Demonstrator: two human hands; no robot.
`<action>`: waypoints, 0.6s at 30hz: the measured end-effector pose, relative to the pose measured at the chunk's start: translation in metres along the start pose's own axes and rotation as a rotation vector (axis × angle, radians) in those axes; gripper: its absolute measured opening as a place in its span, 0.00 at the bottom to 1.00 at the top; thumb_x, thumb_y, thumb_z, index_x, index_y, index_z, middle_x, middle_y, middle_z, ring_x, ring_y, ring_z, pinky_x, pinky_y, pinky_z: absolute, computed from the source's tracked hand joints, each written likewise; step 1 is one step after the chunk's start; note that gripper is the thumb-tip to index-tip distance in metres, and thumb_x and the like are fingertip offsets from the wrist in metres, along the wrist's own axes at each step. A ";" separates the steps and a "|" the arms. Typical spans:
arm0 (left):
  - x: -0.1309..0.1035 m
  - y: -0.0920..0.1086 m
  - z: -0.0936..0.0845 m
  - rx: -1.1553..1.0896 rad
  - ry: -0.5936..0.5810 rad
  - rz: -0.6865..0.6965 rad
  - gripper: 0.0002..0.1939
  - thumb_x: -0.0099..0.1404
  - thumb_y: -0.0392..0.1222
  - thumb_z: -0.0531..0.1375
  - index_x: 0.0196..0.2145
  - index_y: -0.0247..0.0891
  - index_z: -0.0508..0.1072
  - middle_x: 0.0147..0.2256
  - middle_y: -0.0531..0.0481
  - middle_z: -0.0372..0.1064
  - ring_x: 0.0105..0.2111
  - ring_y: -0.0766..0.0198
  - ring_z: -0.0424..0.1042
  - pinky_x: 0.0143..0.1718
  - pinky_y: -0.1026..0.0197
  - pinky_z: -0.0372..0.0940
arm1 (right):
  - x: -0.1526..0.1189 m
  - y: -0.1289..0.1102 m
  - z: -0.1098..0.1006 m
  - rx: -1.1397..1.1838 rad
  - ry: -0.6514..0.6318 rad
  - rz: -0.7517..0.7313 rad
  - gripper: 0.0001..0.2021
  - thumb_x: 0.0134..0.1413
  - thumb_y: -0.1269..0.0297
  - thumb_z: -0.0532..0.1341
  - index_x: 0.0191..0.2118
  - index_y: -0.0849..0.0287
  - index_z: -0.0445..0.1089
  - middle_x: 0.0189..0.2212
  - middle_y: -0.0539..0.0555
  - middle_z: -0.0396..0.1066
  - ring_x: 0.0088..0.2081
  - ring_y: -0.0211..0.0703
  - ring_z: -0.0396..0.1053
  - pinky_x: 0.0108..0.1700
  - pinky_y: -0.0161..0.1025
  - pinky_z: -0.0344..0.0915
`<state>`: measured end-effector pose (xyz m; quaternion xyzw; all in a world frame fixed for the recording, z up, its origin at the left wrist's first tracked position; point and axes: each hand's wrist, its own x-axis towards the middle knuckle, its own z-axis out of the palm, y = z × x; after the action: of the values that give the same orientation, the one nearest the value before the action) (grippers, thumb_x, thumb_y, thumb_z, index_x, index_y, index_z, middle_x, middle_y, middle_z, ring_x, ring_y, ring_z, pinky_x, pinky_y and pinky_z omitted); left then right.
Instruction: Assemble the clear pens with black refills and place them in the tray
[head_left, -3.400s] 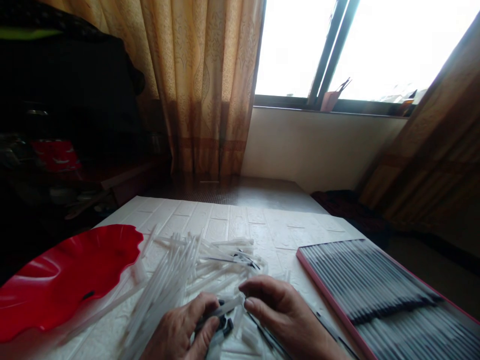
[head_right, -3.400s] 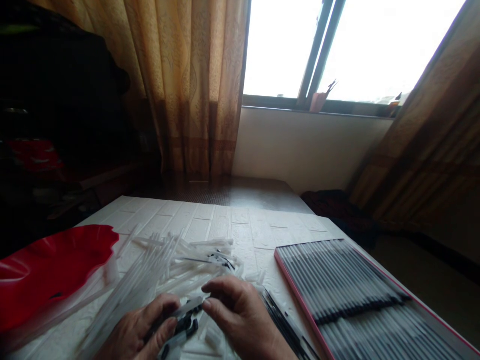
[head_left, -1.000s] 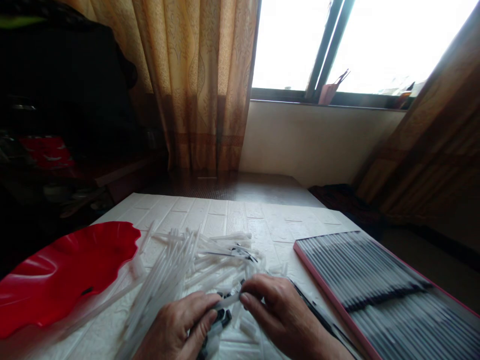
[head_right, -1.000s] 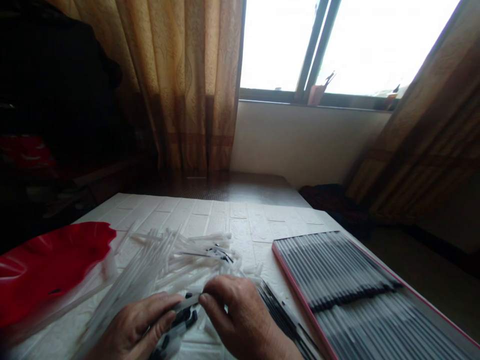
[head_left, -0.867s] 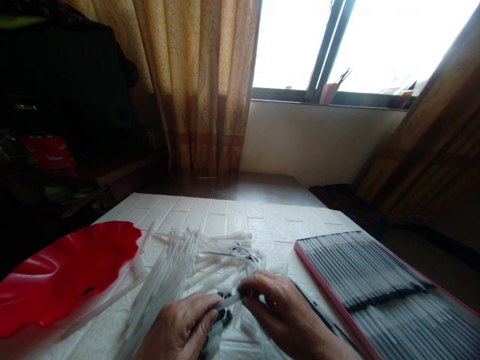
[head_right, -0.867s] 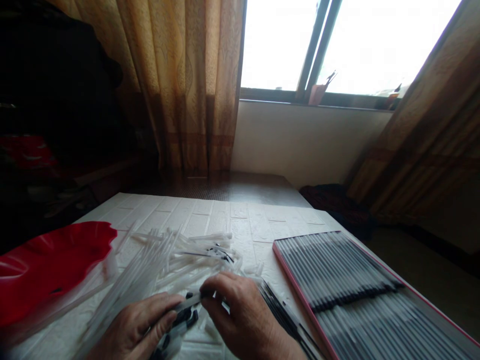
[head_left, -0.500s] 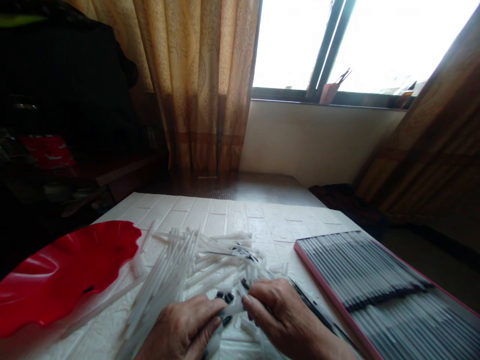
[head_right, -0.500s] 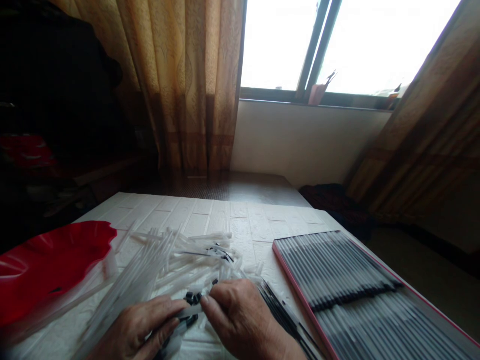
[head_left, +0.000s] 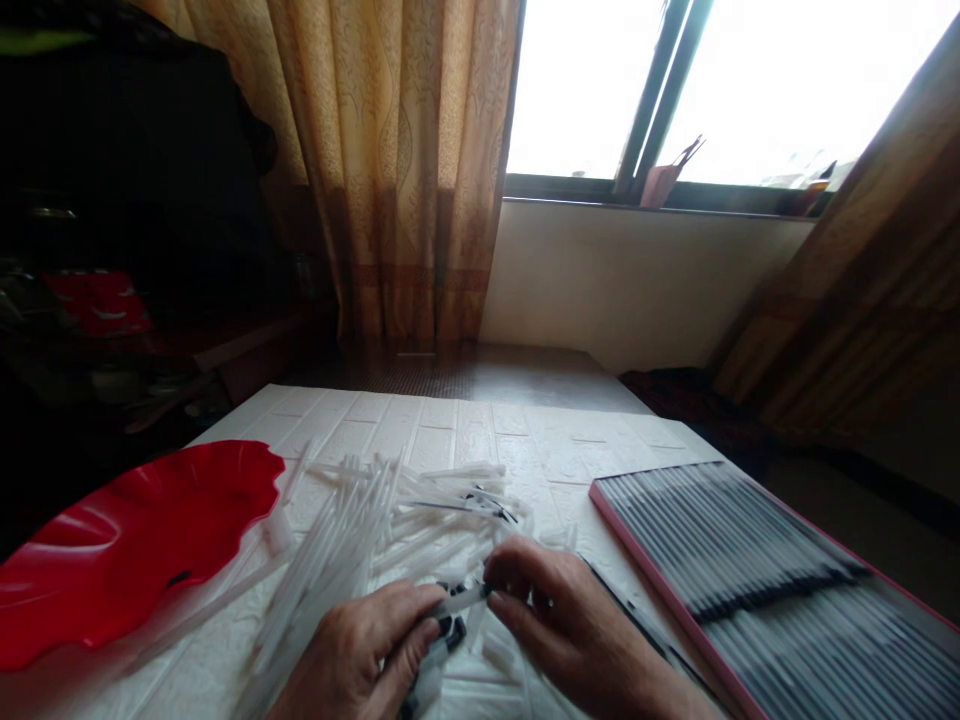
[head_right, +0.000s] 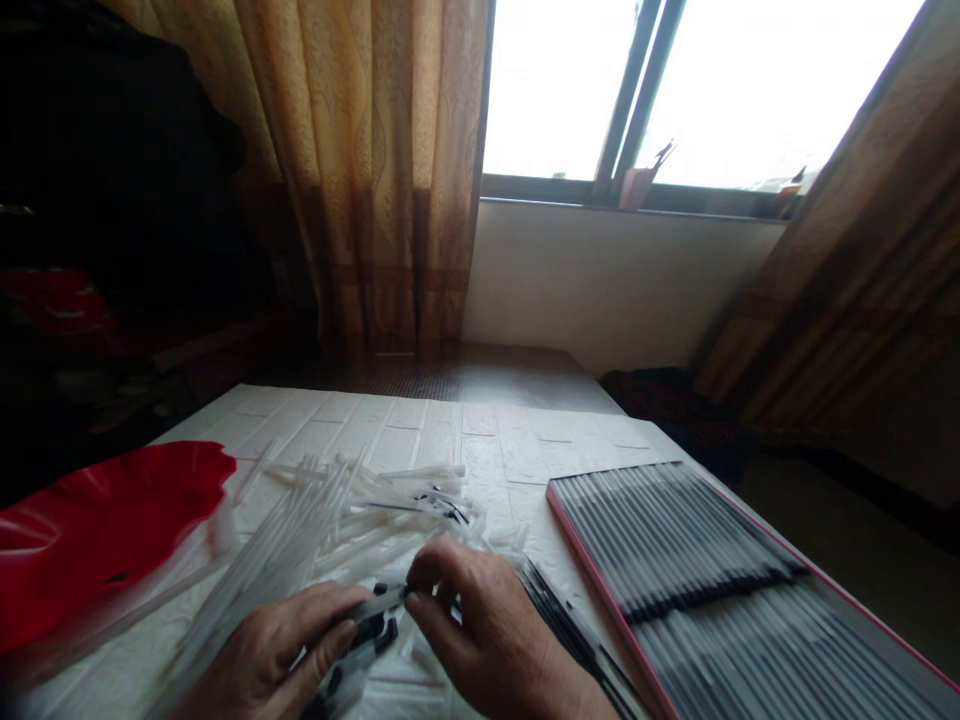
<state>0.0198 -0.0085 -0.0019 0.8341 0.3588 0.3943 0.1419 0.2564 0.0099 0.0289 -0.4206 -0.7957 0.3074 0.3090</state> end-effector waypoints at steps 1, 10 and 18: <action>0.000 0.000 0.000 0.004 0.003 0.011 0.11 0.72 0.36 0.55 0.48 0.47 0.72 0.36 0.56 0.81 0.34 0.67 0.82 0.39 0.73 0.72 | 0.000 0.000 0.000 -0.006 -0.001 -0.001 0.03 0.57 0.67 0.57 0.34 0.57 0.67 0.26 0.48 0.68 0.27 0.37 0.62 0.30 0.33 0.58; 0.000 0.000 0.003 0.072 -0.052 0.075 0.10 0.76 0.39 0.51 0.50 0.45 0.70 0.36 0.52 0.80 0.33 0.65 0.81 0.36 0.70 0.73 | 0.004 0.003 0.007 -0.129 -0.037 0.004 0.19 0.64 0.60 0.52 0.21 0.55 0.49 0.16 0.42 0.48 0.19 0.32 0.50 0.24 0.34 0.44; 0.000 0.003 0.002 0.057 -0.073 0.056 0.10 0.75 0.38 0.52 0.49 0.46 0.70 0.36 0.54 0.80 0.34 0.65 0.81 0.37 0.70 0.73 | 0.003 0.007 0.009 -0.076 -0.018 0.013 0.18 0.65 0.56 0.51 0.23 0.56 0.59 0.18 0.44 0.57 0.21 0.34 0.55 0.25 0.33 0.50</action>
<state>0.0222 -0.0103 -0.0017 0.8614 0.3409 0.3571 0.1196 0.2519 0.0136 0.0188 -0.4343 -0.8068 0.2826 0.2839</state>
